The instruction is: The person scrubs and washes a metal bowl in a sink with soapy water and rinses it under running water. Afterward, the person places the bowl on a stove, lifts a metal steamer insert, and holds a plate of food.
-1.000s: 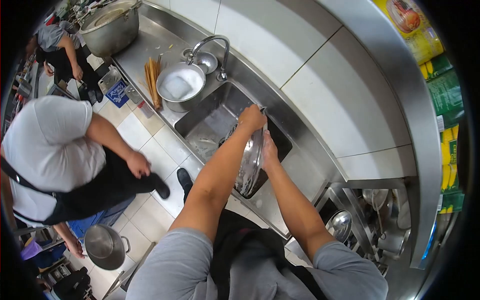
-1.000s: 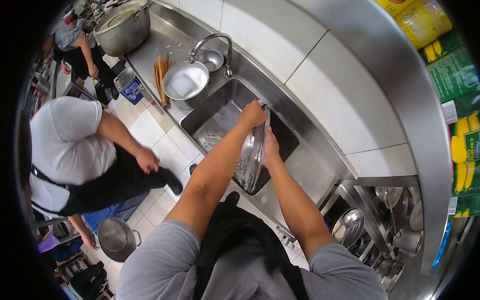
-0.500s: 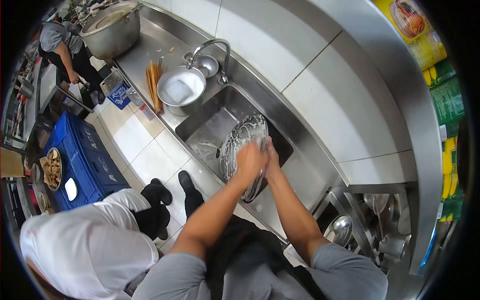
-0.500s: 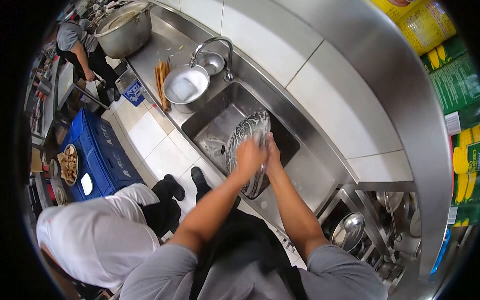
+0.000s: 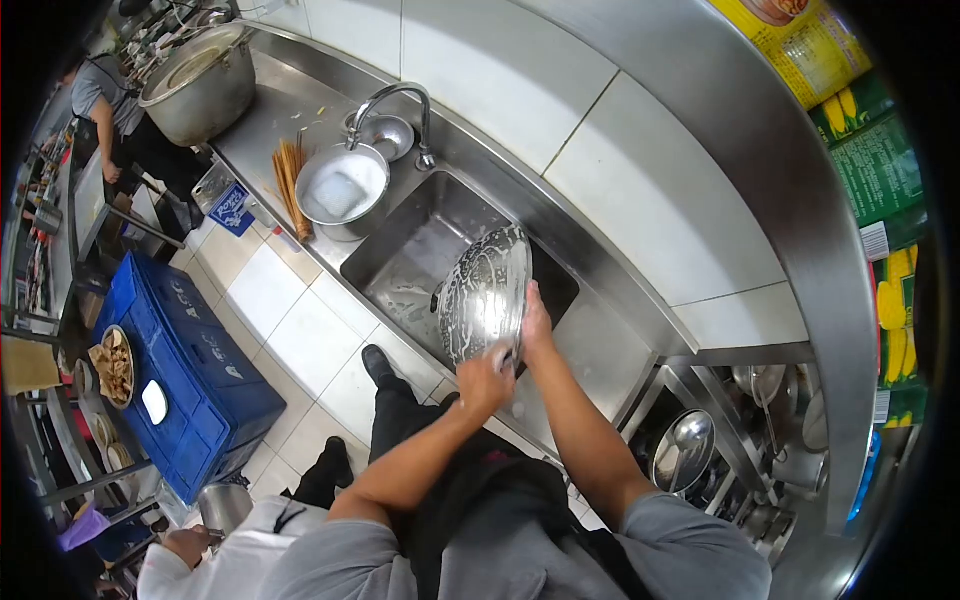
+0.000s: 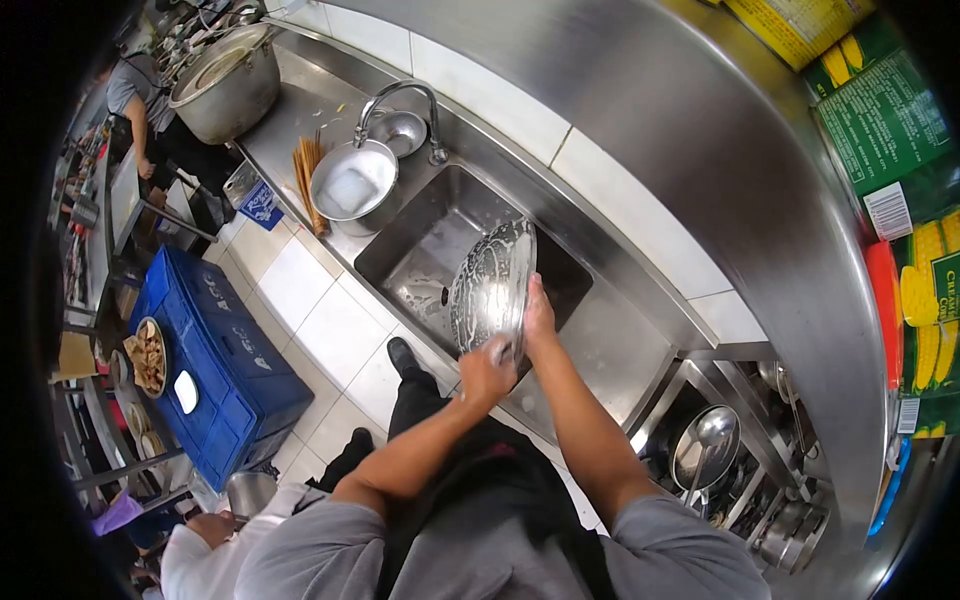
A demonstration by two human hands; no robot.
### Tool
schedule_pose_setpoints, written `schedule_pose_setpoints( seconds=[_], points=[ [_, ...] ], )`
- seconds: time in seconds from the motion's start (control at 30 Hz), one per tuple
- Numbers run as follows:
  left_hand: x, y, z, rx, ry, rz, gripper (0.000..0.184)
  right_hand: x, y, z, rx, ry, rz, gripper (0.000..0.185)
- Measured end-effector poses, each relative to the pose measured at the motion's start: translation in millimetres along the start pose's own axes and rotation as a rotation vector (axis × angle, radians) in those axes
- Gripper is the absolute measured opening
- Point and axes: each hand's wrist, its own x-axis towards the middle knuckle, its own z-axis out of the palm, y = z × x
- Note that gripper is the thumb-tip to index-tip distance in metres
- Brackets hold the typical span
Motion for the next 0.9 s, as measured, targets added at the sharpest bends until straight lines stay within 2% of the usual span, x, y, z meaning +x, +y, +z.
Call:
schedule_pose_setpoints(
  seconds=[0.03,0.07,0.1,0.13,0.17,0.23,0.33,0.37,0.4,0.43,0.47,0.5,0.53,0.57,0.6,0.67,0.7,0.73,0.77,0.8,0.87,0.9],
  points=[
    [25,8,-1,0.043,-0.019,-0.013,0.025,-8,-5,8,-0.104,0.030,-0.057,0.060],
    [70,25,-6,0.171,-0.145,-0.130,0.026,12,10,-21,-0.012,0.059,0.023,0.060],
    [110,19,7,0.257,-0.084,-0.152,0.025,9,12,-17,-0.063,0.109,-0.056,0.059],
    [159,40,-10,0.194,-0.183,-0.205,0.027,3,13,-11,-0.118,0.157,-0.129,0.058],
    [194,33,-5,0.211,-0.195,-0.150,0.027,-6,6,-1,-0.122,0.157,-0.130,0.058],
    [251,4,22,0.245,-0.381,-0.327,0.024,-22,-12,22,-0.064,0.115,0.105,0.061],
    [231,14,8,0.241,-0.358,-0.235,0.023,-12,-11,8,-0.155,0.174,0.161,0.063],
    [206,4,13,0.219,-0.290,-0.134,0.024,-2,-2,-4,-0.145,0.169,0.155,0.063],
    [168,10,7,0.210,-0.217,-0.157,0.025,9,10,-22,-0.225,0.218,0.027,0.063],
    [122,5,10,0.260,-0.141,-0.090,0.023,16,18,-28,-0.305,0.256,-0.096,0.063],
    [84,15,-10,0.277,-0.214,-0.048,0.026,6,11,-12,-0.187,0.174,-0.055,0.063],
    [52,-4,-14,0.170,-0.239,0.036,0.028,-4,3,0,-0.067,0.089,-0.012,0.063],
    [33,-6,-30,0.108,-0.265,0.017,0.028,7,10,-14,-0.167,0.140,-0.031,0.064],
    [29,-22,-41,0.065,-0.225,0.078,0.031,11,12,-18,-0.147,0.095,-0.042,0.064],
    [41,-42,-56,0.147,-0.181,0.047,0.029,8,7,-11,-0.151,0.171,0.002,0.063],
    [91,-70,-108,0.312,-0.062,-0.065,0.030,18,17,-31,-0.184,0.159,0.016,0.056],
    [128,-84,-141,0.202,0.084,-0.024,0.030,13,15,-23,-0.185,0.148,0.009,0.056],
    [164,-86,-174,0.270,0.199,-0.023,0.026,2,10,-12,-0.303,0.123,0.012,0.050],
    [198,-85,-205,0.378,0.192,-0.106,0.025,-3,9,-5,-0.422,0.102,0.018,0.044],
    [233,-116,-221,0.389,0.174,-0.070,0.025,-6,11,1,-0.422,0.101,0.019,0.044],
    [292,-166,-240,0.330,0.132,-0.133,0.034,-3,16,12,-0.476,-0.062,0.056,0.034],
    [306,-164,-255,0.504,0.066,-0.131,0.040,3,20,19,-0.475,-0.063,0.049,0.034]
  ],
)
